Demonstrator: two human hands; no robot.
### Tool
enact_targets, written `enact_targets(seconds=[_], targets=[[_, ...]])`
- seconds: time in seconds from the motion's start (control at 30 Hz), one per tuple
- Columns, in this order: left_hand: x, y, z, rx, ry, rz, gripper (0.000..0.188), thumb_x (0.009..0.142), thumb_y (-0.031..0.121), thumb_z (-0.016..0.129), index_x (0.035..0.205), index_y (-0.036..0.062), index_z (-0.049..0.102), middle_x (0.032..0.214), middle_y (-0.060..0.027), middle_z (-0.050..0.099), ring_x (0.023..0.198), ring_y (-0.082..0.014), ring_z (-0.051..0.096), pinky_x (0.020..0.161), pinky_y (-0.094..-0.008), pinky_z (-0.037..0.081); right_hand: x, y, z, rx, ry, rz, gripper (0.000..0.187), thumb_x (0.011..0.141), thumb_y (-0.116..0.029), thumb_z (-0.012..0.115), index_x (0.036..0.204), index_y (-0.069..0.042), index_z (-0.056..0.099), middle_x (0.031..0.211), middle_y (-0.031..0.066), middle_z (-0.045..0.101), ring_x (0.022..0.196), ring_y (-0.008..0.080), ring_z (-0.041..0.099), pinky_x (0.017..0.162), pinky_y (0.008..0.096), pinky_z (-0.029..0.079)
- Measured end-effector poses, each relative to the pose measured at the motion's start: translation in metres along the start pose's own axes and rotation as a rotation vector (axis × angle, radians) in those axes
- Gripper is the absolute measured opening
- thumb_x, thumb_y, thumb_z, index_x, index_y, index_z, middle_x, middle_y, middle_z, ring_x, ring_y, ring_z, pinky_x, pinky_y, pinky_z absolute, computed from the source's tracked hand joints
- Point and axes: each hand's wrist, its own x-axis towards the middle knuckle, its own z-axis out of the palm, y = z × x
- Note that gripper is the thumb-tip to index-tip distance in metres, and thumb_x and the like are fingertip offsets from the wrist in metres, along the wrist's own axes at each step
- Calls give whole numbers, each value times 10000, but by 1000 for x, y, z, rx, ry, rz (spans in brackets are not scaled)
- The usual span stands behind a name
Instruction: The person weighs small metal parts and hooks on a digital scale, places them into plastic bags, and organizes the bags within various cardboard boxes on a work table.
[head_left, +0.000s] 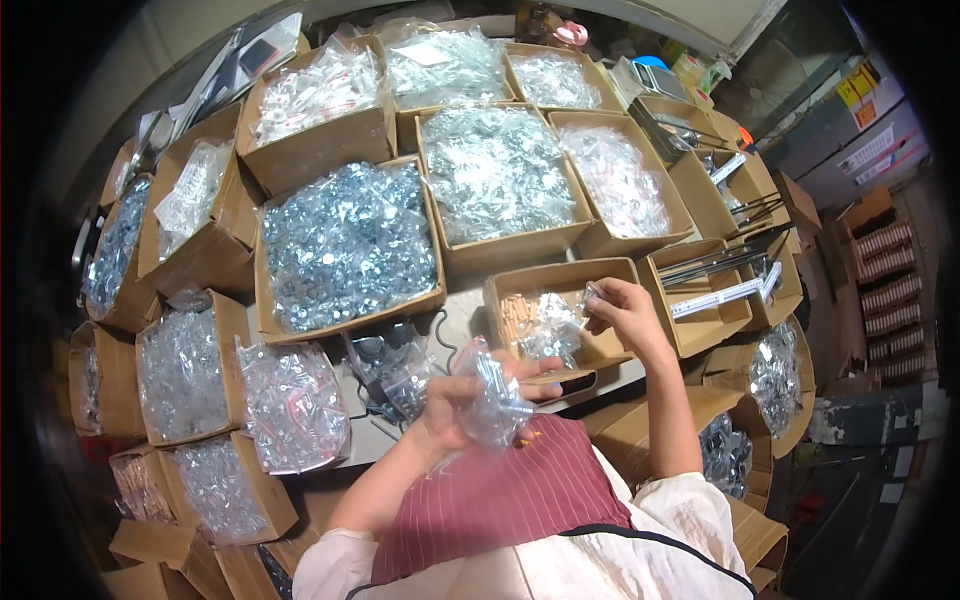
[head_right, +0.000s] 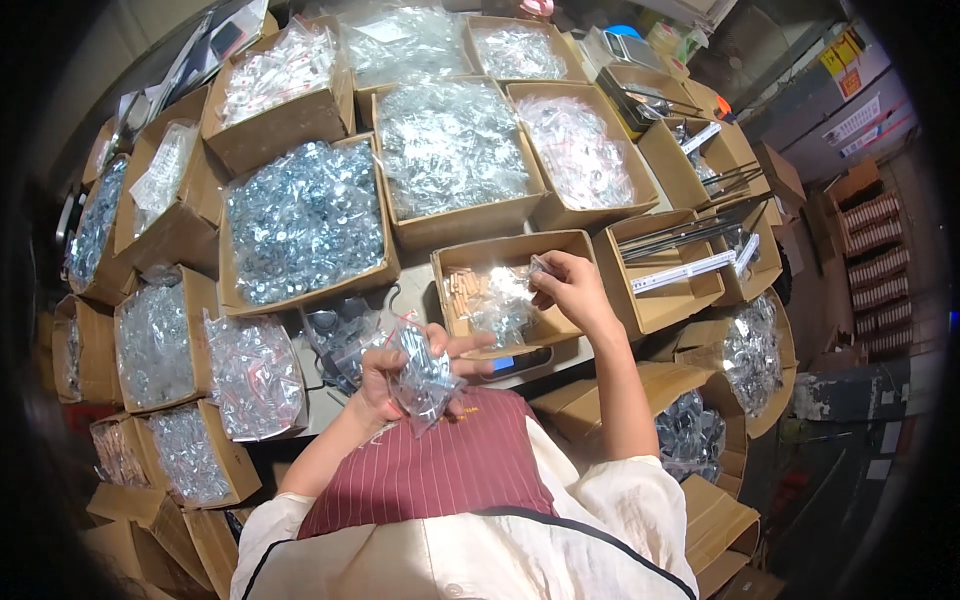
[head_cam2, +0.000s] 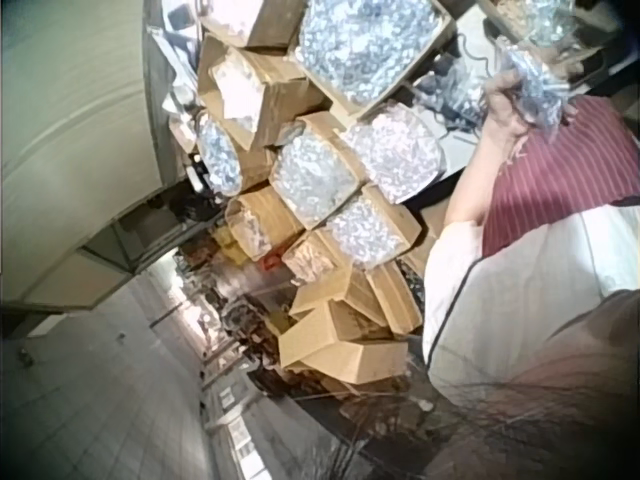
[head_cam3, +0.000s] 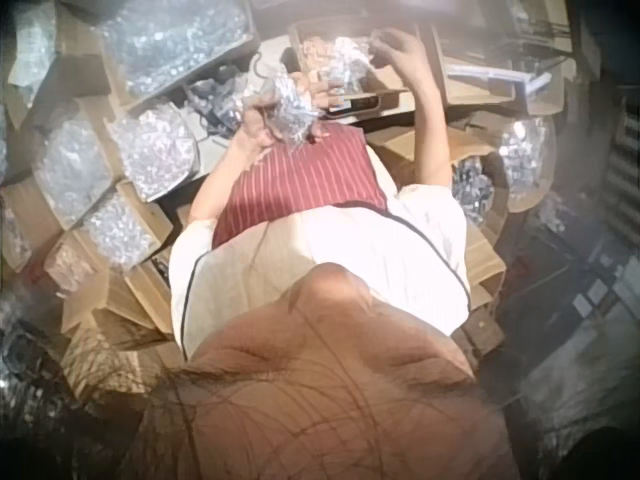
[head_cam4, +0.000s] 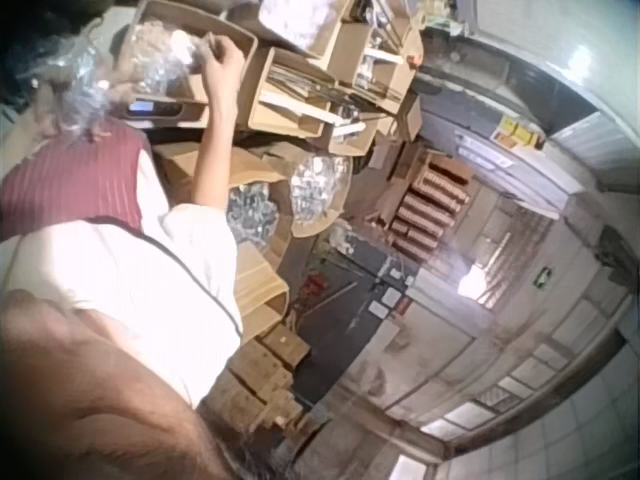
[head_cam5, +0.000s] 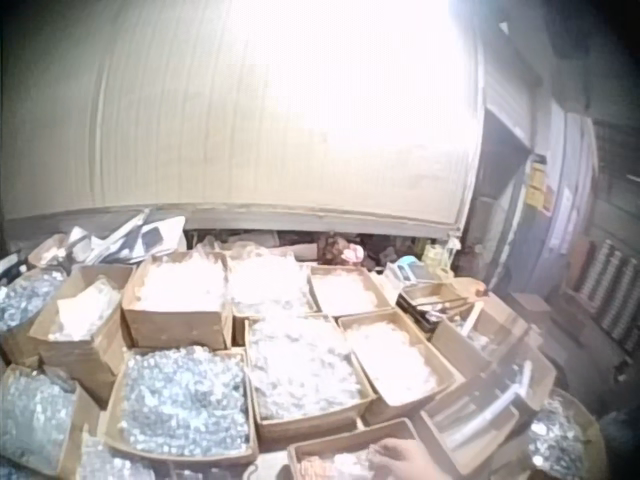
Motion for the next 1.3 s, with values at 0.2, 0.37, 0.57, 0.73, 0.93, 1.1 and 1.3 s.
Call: enact_targets(seconds=[0.2, 0.37, 0.57, 0.73, 0.93, 1.1, 1.3], targets=[[4, -3, -7, -31, 132, 73, 366, 737, 183, 727, 1000, -30, 585, 1499, -313, 317, 1366, -531, 352, 822, -676, 557, -40, -47, 13, 79, -150, 19, 166, 943, -133, 653, 904, 29, 650, 737, 75, 669, 605, 128, 635, 539, 251, 501], [5, -2, -4, -4, 95, 60, 401, 739, 194, 725, 1036, -24, 564, 1508, -288, 318, 1369, -535, 345, 841, -684, 547, -59, -54, 19, 141, -258, 27, 166, 944, -114, 640, 959, 50, 660, 773, 83, 687, 616, 139, 664, 562, 245, 539], [-1, -1, -6, -33, 131, 68, 406, 750, 221, 720, 1034, -19, 556, 1497, -281, 332, 1376, -551, 315, 831, -705, 539, -66, -60, 31, 154, -316, 95, 189, 973, -123, 590, 1008, 44, 672, 769, 58, 685, 654, 114, 661, 616, 243, 539], [-3, -3, -7, -133, 153, 84, 545, 755, 163, 719, 1235, 26, 499, 1474, -327, 355, 1321, -591, 362, 827, -713, 536, -67, -64, 32, 89, -325, 113, 218, 985, -174, 603, 977, 31, 674, 765, 54, 687, 660, 114, 675, 600, 241, 544], [-7, -4, -13, -123, 210, 77, 625, 762, 165, 702, 1321, 48, 449, 1460, -331, 366, 1308, -590, 380, 840, -729, 522, -67, -63, 33, 37, -321, 66, 248, 971, -228, 643, 930, 14, 679, 736, 42, 676, 634, 97, 660, 542, 225, 518], [-6, -4, -8, -42, 241, 92, 494, 788, 184, 675, 1209, 21, 474, 1288, -278, 483, 1259, -534, 472, 819, -710, 545, -66, -60, 40, 43, -356, 86, 206, 958, -190, 666, 897, 5, 693, 690, 38, 665, 584, 89, 631, 515, 227, 493], [-6, -3, -12, 45, 273, 66, 343, 814, 215, 660, 1050, -6, 543, 957, -182, 575, 1054, -422, 617, 730, -612, 606, -29, -38, 27, -24, -144, -24, 236, 940, -225, 671, 918, 8, 703, 703, 53, 671, 605, 109, 638, 554, 250, 499]])
